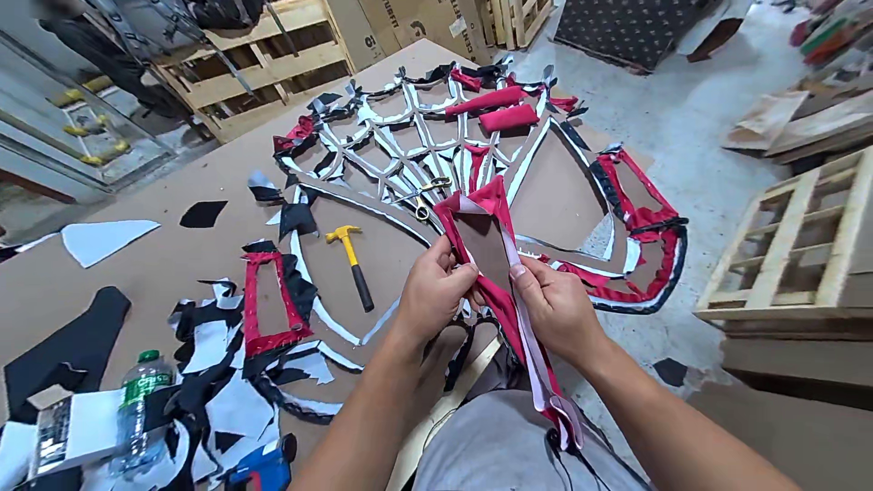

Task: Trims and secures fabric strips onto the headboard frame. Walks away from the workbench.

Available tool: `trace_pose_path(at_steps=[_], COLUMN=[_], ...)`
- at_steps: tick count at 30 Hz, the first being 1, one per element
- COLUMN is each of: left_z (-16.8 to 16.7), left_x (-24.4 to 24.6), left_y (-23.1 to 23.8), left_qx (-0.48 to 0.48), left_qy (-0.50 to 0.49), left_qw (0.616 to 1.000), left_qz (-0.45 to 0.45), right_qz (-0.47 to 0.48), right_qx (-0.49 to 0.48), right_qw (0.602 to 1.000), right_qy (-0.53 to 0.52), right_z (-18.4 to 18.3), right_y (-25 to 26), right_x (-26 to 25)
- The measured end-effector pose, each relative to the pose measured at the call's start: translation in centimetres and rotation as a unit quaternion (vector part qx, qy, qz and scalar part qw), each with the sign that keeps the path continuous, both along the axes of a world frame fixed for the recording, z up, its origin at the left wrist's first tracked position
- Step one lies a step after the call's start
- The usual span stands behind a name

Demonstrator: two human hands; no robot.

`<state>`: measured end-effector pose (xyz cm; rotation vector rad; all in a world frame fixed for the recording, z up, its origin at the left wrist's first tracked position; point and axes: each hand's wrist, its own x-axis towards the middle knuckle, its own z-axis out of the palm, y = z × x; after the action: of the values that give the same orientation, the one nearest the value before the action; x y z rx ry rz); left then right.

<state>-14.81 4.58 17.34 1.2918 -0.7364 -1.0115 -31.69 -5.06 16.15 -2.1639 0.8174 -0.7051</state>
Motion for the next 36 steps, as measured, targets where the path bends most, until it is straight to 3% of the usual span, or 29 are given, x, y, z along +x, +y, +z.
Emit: trace_pose_path(at_steps=[6, 9, 13, 17, 21, 27, 33, 36], left_z=[0.4, -0.2, -4.2, -9.1, -14.1, -17.1, -20.0, -21.3], left_x=[-1.4, -2.2, -3.0, -1.9, 1.9, 8.9, 15.2, 16.5], left_y=[1.3, 0.9, 1.5, 4.2, 4.0, -4.4, -16.8, -20.9], left_qx=[-0.066, -0.022, 0.055, 0.159, 0.319, 0.376, 0.423, 0.465], left_qy=[-0.041, -0.037, 0.015, 0.003, -0.191, -0.377, -0.407, -0.395], left_qw=[0.997, 0.999, 0.998, 0.987, 0.928, 0.846, 0.799, 0.779], left_qz=[-0.022, 0.012, 0.029, -0.008, 0.021, 0.032, 0.132, 0.142], right_qz=[0.012, 0.022, 0.089, 0.032, -0.074, -0.146, -0.178, -0.174], right_qx=[-0.05, 0.1, 0.347, 0.415, 0.441, 0.45, 0.45, 0.435], right_qw=[0.997, 0.994, 0.932, 0.909, 0.891, 0.876, 0.87, 0.878], right_qy=[-0.059, -0.037, 0.064, 0.003, -0.084, -0.095, -0.097, -0.094], right_z=[0.2, -0.7, -3.0, -5.5, -5.0, -5.4, -6.2, -6.1], right_y=[0.5, 1.4, 3.0, 3.6, 2.4, 0.7, -2.0, -4.1], right_x=[-1.5, -2.0, -4.2, -8.6, -12.2, -16.3, -18.1, -18.7])
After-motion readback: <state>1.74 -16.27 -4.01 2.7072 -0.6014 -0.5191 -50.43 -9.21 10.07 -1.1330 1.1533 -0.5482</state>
